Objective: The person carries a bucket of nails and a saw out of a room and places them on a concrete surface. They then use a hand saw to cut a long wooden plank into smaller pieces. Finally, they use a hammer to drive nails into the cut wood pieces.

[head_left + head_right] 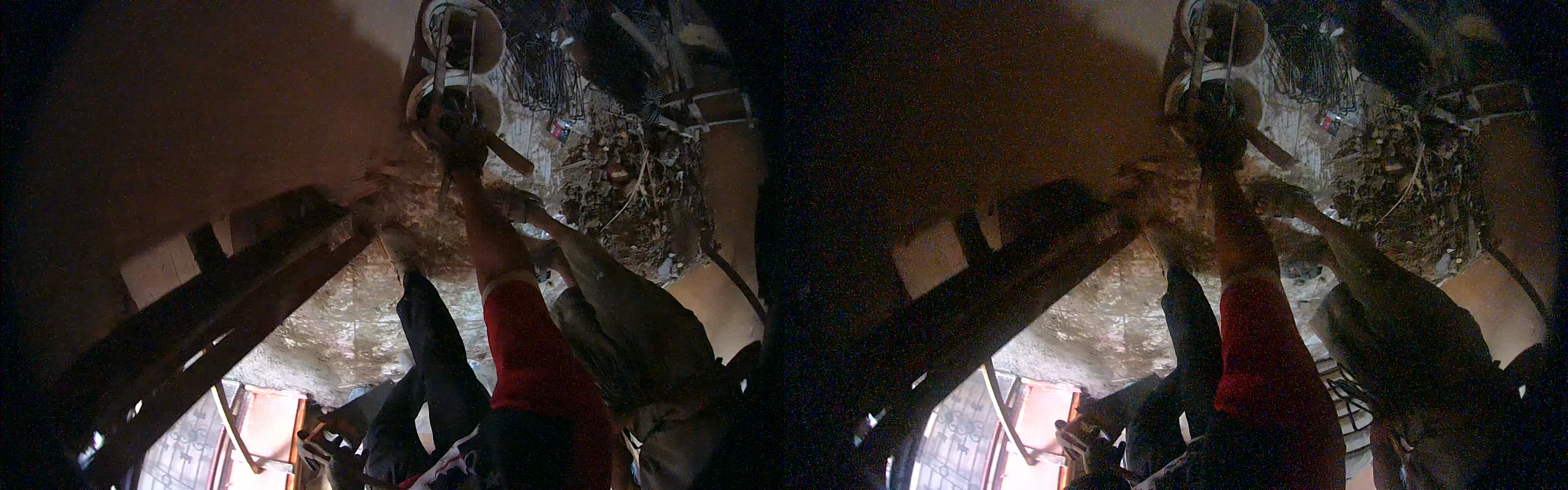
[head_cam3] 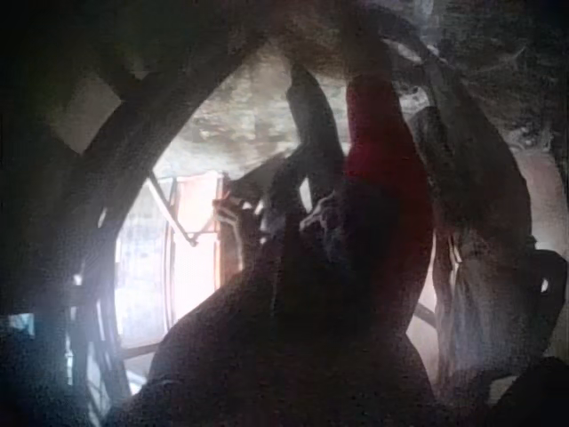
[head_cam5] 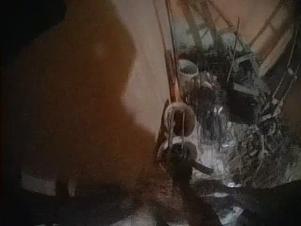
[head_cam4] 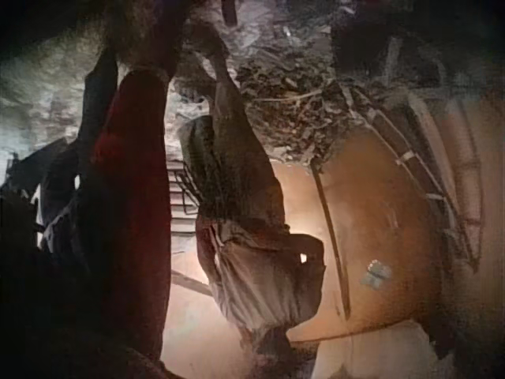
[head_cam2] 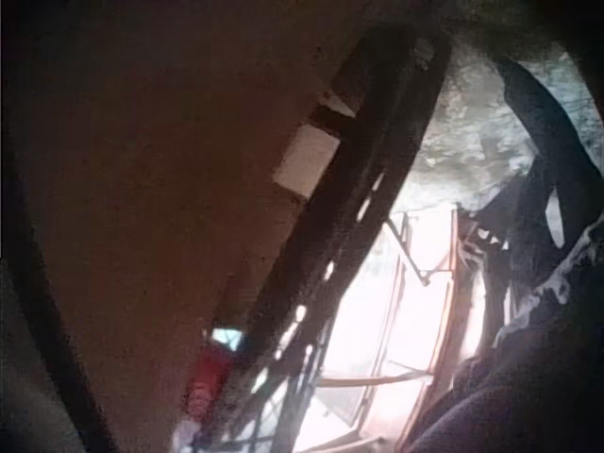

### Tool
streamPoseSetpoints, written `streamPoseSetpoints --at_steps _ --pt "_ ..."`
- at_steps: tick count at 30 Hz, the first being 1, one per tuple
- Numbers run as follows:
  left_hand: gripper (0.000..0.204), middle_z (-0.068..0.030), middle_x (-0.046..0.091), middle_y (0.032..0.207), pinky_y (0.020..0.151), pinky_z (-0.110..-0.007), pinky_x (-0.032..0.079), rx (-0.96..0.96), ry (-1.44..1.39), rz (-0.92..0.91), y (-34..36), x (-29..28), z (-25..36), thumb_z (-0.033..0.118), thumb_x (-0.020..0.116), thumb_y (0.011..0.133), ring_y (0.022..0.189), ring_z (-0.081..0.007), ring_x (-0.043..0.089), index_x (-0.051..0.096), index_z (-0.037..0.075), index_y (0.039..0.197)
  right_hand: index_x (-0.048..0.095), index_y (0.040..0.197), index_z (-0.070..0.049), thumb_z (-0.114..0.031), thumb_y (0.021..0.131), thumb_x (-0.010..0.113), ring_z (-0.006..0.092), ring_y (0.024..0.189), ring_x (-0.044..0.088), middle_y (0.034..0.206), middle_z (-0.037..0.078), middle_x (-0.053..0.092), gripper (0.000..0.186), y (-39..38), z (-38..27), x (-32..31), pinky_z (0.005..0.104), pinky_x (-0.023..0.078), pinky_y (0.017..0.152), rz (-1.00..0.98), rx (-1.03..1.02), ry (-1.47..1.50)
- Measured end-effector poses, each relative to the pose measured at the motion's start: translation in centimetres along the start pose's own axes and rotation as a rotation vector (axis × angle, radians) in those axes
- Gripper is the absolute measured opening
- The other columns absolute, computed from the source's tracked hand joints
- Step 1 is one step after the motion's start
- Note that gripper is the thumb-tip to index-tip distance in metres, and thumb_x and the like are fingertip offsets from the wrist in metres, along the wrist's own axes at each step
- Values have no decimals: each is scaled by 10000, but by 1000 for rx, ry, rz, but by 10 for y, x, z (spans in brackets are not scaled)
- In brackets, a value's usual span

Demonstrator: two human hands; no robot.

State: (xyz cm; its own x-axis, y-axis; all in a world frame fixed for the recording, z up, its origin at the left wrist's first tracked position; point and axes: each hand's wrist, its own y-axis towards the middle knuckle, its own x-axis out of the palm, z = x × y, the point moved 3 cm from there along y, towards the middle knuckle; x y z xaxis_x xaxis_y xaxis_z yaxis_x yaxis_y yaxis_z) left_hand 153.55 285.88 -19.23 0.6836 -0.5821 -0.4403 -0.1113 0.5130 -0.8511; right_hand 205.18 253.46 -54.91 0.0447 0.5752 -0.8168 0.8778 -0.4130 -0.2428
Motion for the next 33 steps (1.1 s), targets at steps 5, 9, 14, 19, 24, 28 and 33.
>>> streamPoseSetpoints --at_steps 5,9,14,19,24,28,33 --pt "410 -11 611 975 906 -357 541 -5 75 29 5 23 34 331 580 1006 1018 -159 621 601 82 1332 559 1378 -46 -400 964 633 427 1180 590 1300 247 608 549 34 -6 22 501 477 970 -85 9 108" --pt "409 -14 613 978 904 -357 541 -15 113 0 17 45 47 329 580 1006 1016 -160 621 600 81 1329 564 1371 -49 -406 964 631 426 1166 598 1286 246 616 546 41 -1 13 503 482 959 -105 17 167" --pt "406 -17 614 982 900 -356 540 9 158 -51 28 64 61 328 581 1006 1012 -161 621 600 79 1326 570 1362 -53 -414 963 628 426 1149 608 1269 245 626 542 38 5 -14 506 487 944 -129 20 224" --pt "404 -20 616 985 897 -356 540 15 190 -84 33 79 68 326 581 1006 1008 -163 621 599 77 1323 576 1354 -57 -422 962 626 425 1131 618 1251 244 636 538 19 23 -48 509 493 929 -147 55 231" --pt "402 -23 618 989 893 -355 539 10 209 -90 33 93 66 325 582 1005 1005 -164 621 598 75 1320 582 1345 -60 -430 961 623 424 1114 628 1234 244 646 535 29 23 -69 511 499 914 -153 42 231" --pt "400 -26 620 992 891 -354 539 -1 230 -105 29 100 72 324 583 1005 1002 -165 621 598 73 1317 587 1338 -63 -437 961 621 424 1100 636 1220 243 654 532 68 4 -103 514 503 903 -153 -18 218" --pt "398 -29 621 996 887 -354 538 7 224 -85 19 103 73 322 583 1005 998 -167 621 597 72 1314 593 1329 -67 -445 960 618 423 1083 646 1203 242 663 529 136 -57 -95 516 509 888 -203 -160 237"
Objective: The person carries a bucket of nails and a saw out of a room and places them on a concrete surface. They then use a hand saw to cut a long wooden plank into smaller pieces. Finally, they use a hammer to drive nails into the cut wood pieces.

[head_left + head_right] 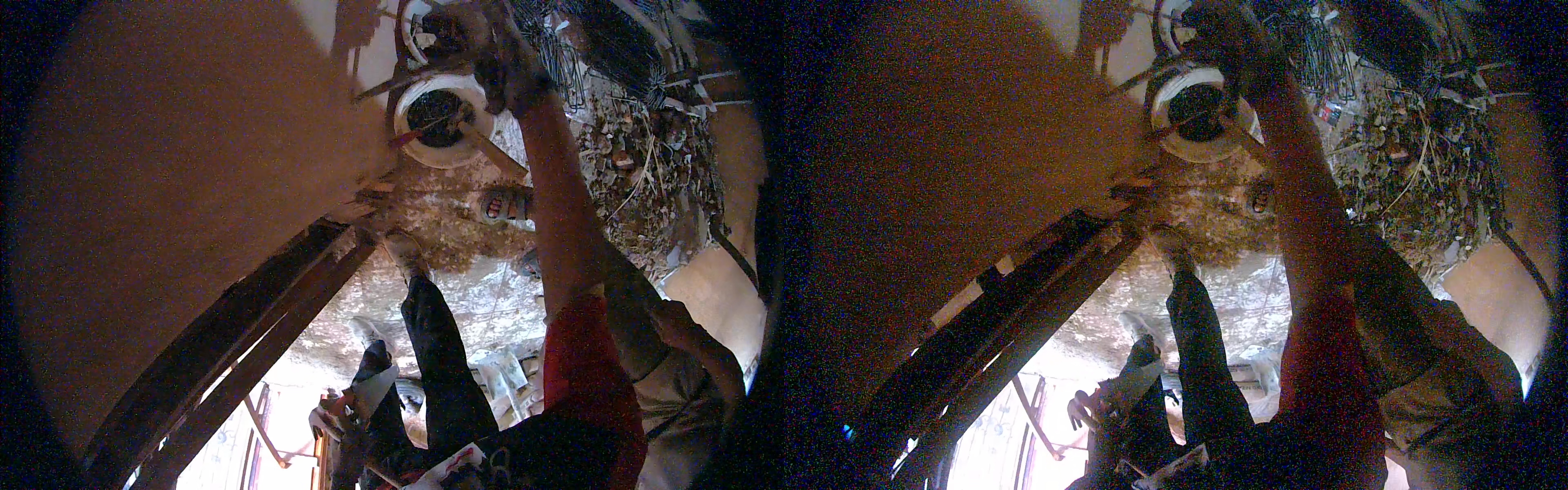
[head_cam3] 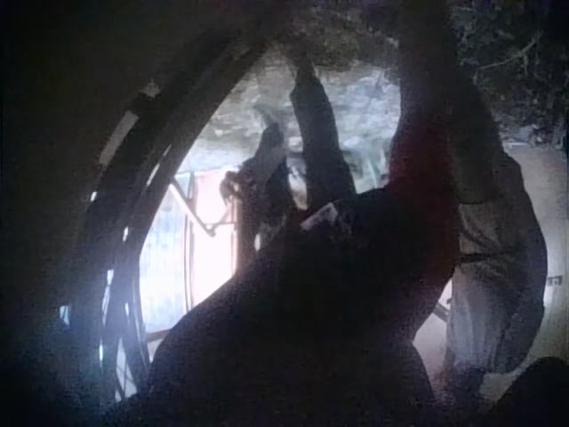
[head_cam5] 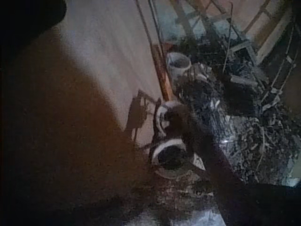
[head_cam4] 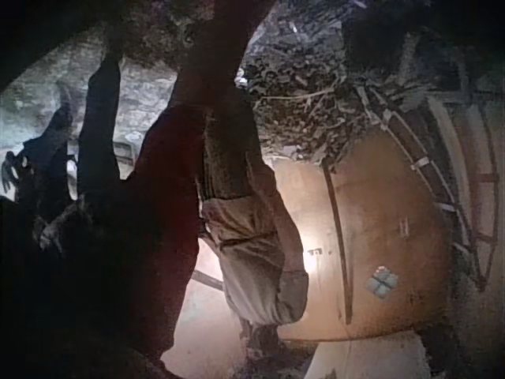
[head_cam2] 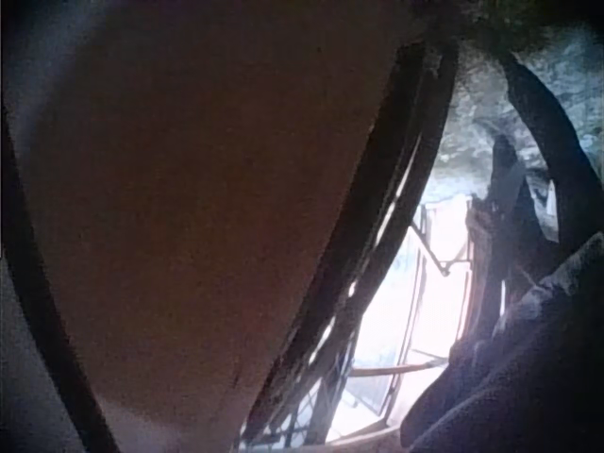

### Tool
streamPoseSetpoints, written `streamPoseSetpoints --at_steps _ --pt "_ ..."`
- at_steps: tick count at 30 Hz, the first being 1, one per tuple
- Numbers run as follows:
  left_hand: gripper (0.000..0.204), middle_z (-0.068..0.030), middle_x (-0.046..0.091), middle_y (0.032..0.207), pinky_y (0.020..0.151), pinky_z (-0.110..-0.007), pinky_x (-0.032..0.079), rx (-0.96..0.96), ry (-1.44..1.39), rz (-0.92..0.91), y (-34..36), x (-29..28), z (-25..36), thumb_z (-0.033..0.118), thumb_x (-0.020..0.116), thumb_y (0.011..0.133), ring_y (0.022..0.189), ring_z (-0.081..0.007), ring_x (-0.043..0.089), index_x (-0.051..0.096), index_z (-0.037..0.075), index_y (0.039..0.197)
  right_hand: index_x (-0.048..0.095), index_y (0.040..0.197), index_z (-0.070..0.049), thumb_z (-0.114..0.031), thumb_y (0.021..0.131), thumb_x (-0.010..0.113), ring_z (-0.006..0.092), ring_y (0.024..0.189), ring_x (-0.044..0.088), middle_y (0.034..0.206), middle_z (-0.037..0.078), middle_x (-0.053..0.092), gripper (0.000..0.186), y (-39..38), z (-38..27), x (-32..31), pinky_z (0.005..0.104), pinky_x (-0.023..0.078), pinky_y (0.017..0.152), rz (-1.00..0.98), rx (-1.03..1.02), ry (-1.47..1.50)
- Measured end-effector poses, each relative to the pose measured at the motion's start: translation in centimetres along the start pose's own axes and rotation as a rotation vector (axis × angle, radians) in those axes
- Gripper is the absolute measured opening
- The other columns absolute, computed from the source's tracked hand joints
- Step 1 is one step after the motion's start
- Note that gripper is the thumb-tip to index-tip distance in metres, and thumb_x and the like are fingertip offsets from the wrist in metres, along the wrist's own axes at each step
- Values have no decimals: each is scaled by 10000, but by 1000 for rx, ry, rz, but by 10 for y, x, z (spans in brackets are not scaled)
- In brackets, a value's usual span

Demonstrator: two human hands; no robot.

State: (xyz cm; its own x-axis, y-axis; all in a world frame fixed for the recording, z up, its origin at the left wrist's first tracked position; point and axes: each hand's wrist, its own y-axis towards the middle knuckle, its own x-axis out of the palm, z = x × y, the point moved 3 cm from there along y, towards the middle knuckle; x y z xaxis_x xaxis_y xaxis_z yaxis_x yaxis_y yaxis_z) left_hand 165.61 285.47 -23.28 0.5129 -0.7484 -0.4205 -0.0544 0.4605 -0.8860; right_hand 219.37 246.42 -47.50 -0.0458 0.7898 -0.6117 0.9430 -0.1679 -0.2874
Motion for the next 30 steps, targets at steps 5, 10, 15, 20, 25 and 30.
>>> streamPoseSetpoints --at_steps 5,10,15,20,25,30 --pt "396 -32 623 1000 884 -353 537 2 38 -38 -4 5 9 321 584 1005 995 -168 621 597 70 1311 599 1320 -71 -453 959 616 423 1065 656 1186 241 673 526 68 -42 25 519 514 873 -28 -94 30" --pt "394 -36 625 1004 880 -353 537 -2 51 -33 -10 8 12 319 584 1004 991 -169 621 596 68 1307 605 1312 -74 -461 958 613 422 1048 665 1168 240 683 524 100 -69 65 522 520 859 -50 -141 59" --pt "392 -39 627 1008 877 -352 536 -17 42 -11 -11 8 13 317 585 1004 987 -171 620 595 66 1304 612 1303 -78 -469 958 611 421 1031 675 1151 240 693 522 81 -7 56 524 526 844 98 -118 58" --pt "389 -42 629 1012 874 -351 536 -31 60 -6 -9 12 17 316 586 1004 984 -172 620 595 64 1301 667 1264 -75 -495 957 570 429 1096 677 1165 254 705 529 -9 124 82 515 535 907 76 -11 -666" --pt "387 -45 631 1015 870 -351 535 -39 106 -18 -5 18 24 314 586 1004 980 -174 620 594 62 1298 678 1240 -74 -419 988 545 419 1090 681 1134 254 715 448 -32 172 79 487 542 907 -20 111 -531" --pt "385 -48 633 1019 867 -350 535 -30 83 23 -11 21 24 313 587 1004 977 -175 620 593 60 1294 551 1340 -79 -343 1010 538 394 972 699 1063 232 718 423 -36 79 52 470 570 830 -217 129 -321"
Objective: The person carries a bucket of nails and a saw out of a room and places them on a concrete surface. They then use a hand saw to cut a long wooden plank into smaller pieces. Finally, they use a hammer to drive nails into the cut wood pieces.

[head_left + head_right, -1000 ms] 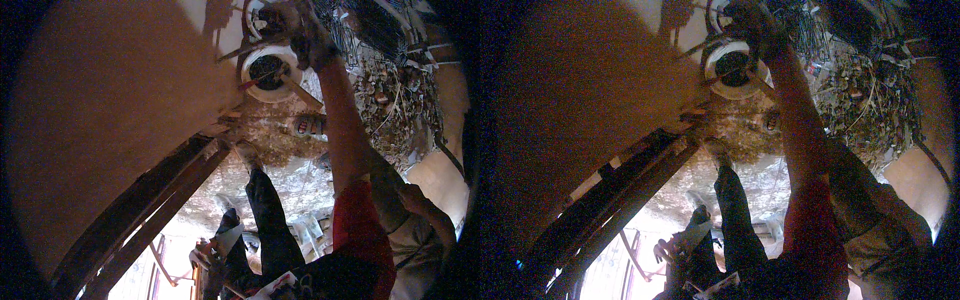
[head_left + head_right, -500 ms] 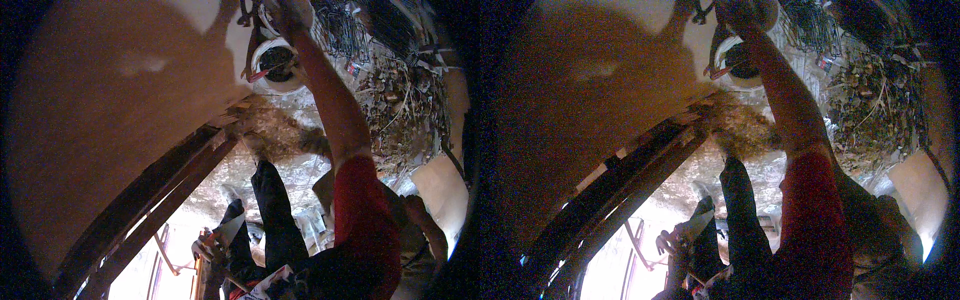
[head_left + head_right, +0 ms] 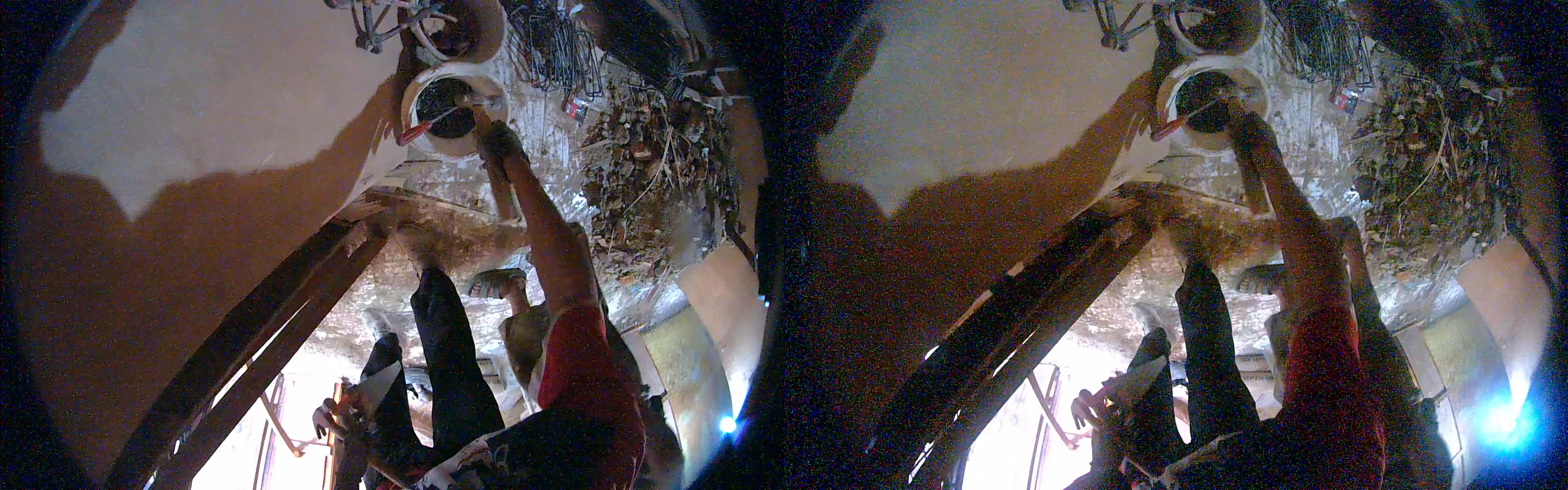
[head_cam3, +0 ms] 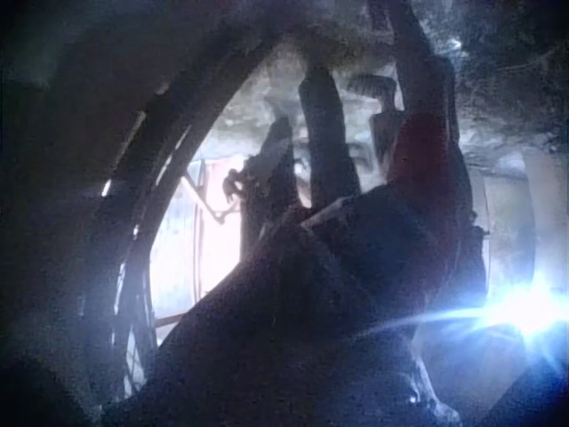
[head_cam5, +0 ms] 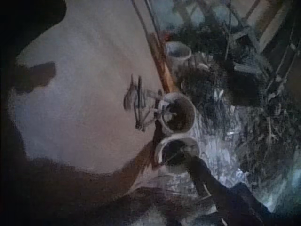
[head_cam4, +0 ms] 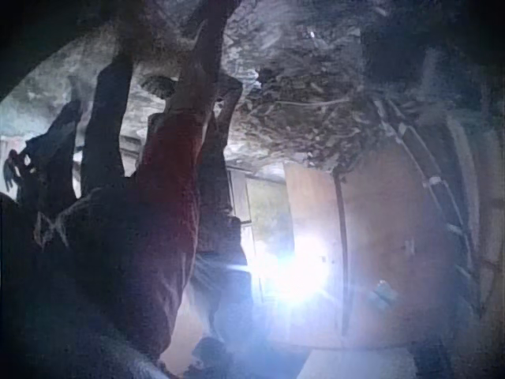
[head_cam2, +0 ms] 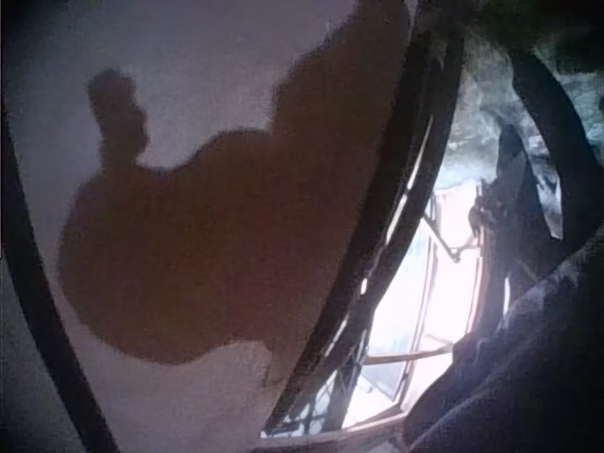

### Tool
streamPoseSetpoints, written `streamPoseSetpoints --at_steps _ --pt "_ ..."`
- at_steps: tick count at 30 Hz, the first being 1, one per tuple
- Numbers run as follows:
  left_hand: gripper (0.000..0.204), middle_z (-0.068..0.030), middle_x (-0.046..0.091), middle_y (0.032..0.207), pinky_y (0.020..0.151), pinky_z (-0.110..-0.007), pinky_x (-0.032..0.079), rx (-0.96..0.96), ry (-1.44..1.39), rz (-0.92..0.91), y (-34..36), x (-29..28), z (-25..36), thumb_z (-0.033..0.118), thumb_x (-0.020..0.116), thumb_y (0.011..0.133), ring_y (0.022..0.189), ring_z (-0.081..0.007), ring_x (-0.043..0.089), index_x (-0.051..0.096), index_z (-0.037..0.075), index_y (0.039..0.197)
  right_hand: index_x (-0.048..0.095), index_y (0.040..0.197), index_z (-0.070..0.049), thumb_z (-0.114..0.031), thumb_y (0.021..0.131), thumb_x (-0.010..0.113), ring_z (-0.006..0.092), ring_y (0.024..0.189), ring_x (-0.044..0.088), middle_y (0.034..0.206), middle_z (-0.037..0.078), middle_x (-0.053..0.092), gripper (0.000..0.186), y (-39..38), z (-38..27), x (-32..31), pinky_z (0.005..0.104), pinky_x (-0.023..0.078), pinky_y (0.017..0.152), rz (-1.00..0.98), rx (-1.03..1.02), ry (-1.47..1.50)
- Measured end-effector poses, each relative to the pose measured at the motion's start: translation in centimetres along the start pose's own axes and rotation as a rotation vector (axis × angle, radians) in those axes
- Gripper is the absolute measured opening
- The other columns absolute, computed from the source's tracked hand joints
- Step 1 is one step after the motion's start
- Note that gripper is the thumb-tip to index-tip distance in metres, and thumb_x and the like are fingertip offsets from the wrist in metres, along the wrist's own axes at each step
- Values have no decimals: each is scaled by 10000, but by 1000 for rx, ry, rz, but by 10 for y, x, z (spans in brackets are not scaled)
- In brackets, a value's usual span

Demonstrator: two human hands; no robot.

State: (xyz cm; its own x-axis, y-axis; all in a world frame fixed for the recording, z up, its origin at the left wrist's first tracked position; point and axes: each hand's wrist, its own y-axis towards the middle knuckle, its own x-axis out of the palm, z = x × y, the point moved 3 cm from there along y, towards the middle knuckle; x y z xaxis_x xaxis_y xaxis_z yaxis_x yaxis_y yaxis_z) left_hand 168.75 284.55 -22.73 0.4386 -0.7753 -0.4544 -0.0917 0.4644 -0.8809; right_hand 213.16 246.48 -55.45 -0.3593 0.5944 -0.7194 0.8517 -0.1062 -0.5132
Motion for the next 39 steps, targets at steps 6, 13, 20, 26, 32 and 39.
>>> streamPoseSetpoints --at_steps 6,13,20,26,32,39 --pt "383 -52 635 1024 863 -349 534 16 74 -73 -6 3 16 311 588 1003 972 -177 620 593 58 1290 471 1397 -88 -268 1026 544 332 812 702 943 162 716 419 57 14 -38 449 592 730 45 -73 491" --pt "380 -57 638 1029 858 -349 533 47 72 -46 -18 8 20 309 588 1003 967 -179 620 592 56 1286 590 1226 -79 -300 1021 564 257 835 679 908 119 693 303 -9 -39 81 408 564 687 105 167 1066" --pt "377 -61 640 1035 853 -348 532 93 130 -99 -20 7 24 307 589 1003 962 -181 620 591 53 1281 646 1063 -72 -288 998 572 249 777 692 802 140 660 238 -5 -35 115 389 558 643 1 467 1079" --pt "375 -65 642 1039 849 -347 531 115 79 -114 -37 0 13 305 590 1002 958 -183 620 590 51 1277 616 1127 -86 -323 1014 596 172 611 574 700 38 557 263 -124 -69 50 350 504 577 -66 503 1320" --pt "372 -69 645 1044 845 -346 531 200 145 -226 -62 4 24 303 591 1002 954 -184 620 589 48 1273 650 1207 -119 -459 1027 584 157 885 664 1011 16 677 391 -97 -99 -81 340 574 784 59 135 1501" --pt "370 -73 647 1049 840 -345 530 256 248 -215 -103 25 52 301 592 1002 949 -186 620 588 46 1269 584 1313 -52 -370 1032 583 280 1075 642 1177 136 650 424 -39 5 -62 408 526 935 89 138 699"
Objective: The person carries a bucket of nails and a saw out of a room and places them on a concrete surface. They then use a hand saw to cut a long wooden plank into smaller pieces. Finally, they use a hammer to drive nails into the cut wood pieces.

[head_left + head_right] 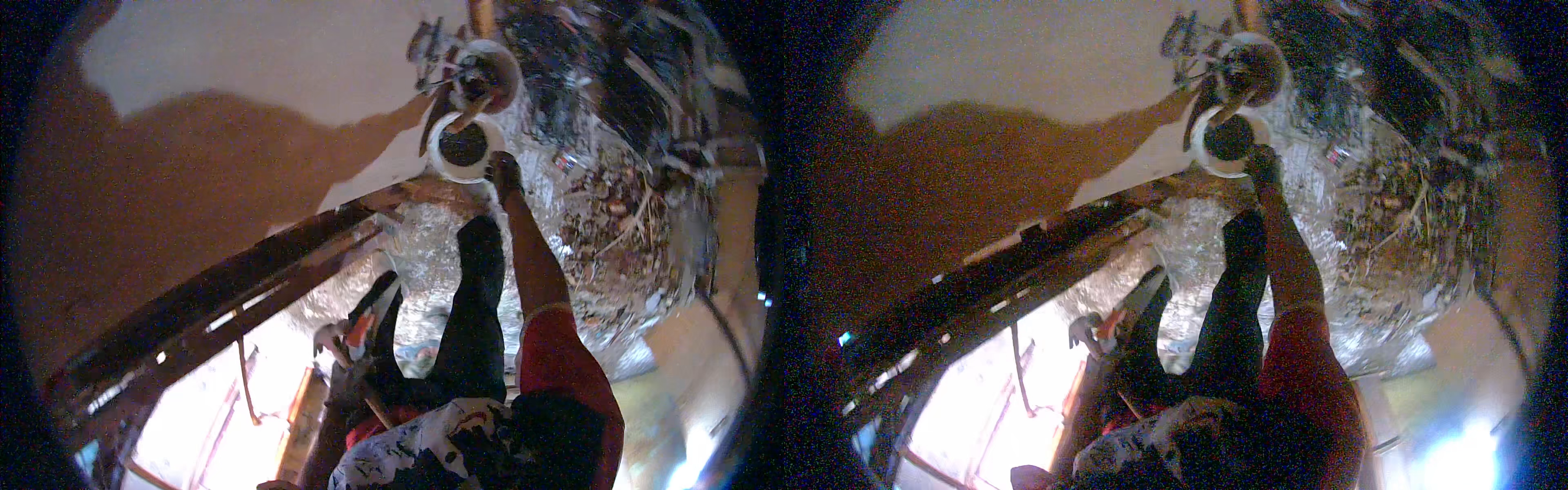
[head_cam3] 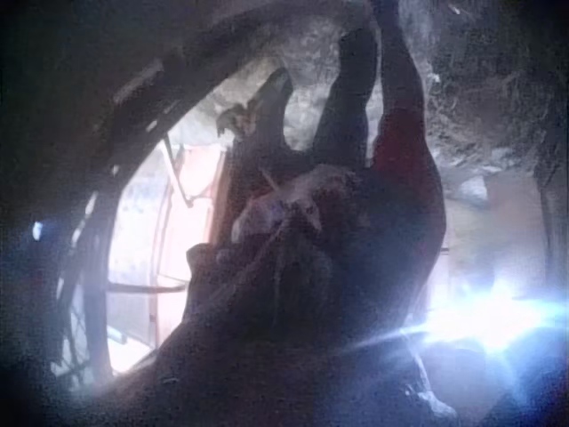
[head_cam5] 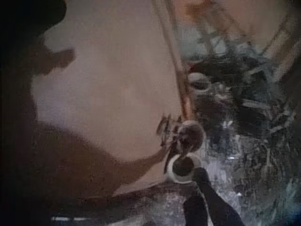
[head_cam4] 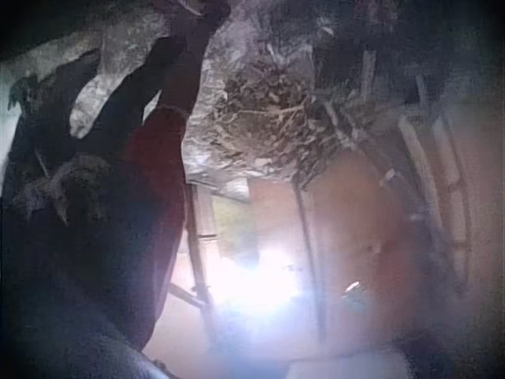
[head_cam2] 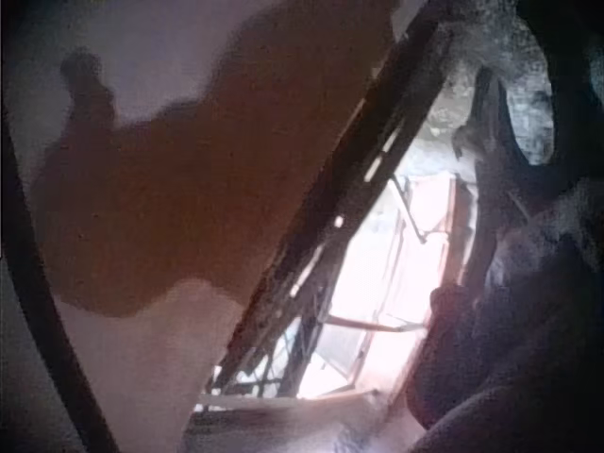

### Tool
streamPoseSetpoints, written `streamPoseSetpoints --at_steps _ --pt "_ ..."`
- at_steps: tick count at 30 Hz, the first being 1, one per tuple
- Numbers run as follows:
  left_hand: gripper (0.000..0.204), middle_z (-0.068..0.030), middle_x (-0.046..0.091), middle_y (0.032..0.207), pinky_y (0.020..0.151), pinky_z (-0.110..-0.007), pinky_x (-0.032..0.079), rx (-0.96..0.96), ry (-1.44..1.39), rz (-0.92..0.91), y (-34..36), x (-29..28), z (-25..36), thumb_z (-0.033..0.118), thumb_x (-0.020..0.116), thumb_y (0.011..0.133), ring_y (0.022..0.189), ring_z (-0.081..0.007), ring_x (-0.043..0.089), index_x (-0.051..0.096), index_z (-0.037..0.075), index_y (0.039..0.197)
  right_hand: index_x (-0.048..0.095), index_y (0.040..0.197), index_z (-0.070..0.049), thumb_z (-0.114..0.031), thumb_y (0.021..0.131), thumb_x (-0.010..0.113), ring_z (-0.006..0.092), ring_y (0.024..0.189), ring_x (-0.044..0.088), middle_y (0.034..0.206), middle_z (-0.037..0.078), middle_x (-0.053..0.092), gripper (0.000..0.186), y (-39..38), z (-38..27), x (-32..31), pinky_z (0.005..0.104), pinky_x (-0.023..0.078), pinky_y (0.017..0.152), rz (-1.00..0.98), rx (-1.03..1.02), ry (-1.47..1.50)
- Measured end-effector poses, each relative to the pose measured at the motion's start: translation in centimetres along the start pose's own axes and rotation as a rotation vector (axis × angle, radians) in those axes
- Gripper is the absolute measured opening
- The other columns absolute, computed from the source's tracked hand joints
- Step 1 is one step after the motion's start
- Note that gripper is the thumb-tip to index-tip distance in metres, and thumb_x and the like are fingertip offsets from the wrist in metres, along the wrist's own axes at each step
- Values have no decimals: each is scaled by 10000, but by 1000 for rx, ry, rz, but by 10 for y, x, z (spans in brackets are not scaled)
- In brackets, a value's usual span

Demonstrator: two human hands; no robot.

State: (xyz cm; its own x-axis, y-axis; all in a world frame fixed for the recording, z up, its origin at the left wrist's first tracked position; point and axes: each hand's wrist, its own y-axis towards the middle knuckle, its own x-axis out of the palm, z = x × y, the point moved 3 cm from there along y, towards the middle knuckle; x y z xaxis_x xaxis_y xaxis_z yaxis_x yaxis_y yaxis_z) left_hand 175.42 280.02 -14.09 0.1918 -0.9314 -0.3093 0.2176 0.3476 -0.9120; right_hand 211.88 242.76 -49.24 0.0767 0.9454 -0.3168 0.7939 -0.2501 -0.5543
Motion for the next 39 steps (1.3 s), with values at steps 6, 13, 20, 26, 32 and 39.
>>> streamPoseSetpoints --at_steps 6,13,20,26,32,39 --pt "350 -94 655 1053 843 -350 537 -124 -735 128 -10 66 11 324 606 993 980 -205 648 575 73 1234 501 1405 22 -308 1032 567 401 1225 567 1341 245 581 503 74 99 -53 503 436 1076 240 -159 -742" --pt "241 -103 651 1119 818 -359 532 -108 -1250 390 -26 169 4 265 589 1020 1007 -229 637 611 62 1149 574 1352 4 -389 929 692 457 1235 555 1341 264 591 590 52 153 68 566 436 1055 -764 -494 -1153" --pt "252 -71 594 977 738 -353 484 -129 -400 393 -74 222 -22 219 650 953 833 -215 573 564 49 1118 579 1349 8 -403 1005 575 493 1250 546 1359 292 584 536 66 144 94 516 431 1086 -596 -612 -837" --pt "404 -23 627 1025 782 -317 523 -151 -299 319 -141 235 -89 286 669 964 859 -166 617 575 33 1265 602 1300 12 -328 1039 510 467 1196 579 1253 262 650 438 -1 73 33 503 453 1024 -808 -529 -778" --pt "371 -34 662 1006 762 -318 531 -103 -716 402 -198 181 -121 242 729 924 871 -147 638 647 36 1221 632 1326 -33 -233 1017 519 426 1059 638 1283 238 655 385 -32 81 6 517 502 934 -859 -515 -825" --pt "331 -8 674 918 704 -317 531 111 -888 460 -233 168 -292 199 750 887 790 -119 638 662 45 1166 638 1258 -42 -223 1038 476 440 1065 630 1211 254 655 328 -97 39 -48 514 505 931 -943 -1218 -1105"
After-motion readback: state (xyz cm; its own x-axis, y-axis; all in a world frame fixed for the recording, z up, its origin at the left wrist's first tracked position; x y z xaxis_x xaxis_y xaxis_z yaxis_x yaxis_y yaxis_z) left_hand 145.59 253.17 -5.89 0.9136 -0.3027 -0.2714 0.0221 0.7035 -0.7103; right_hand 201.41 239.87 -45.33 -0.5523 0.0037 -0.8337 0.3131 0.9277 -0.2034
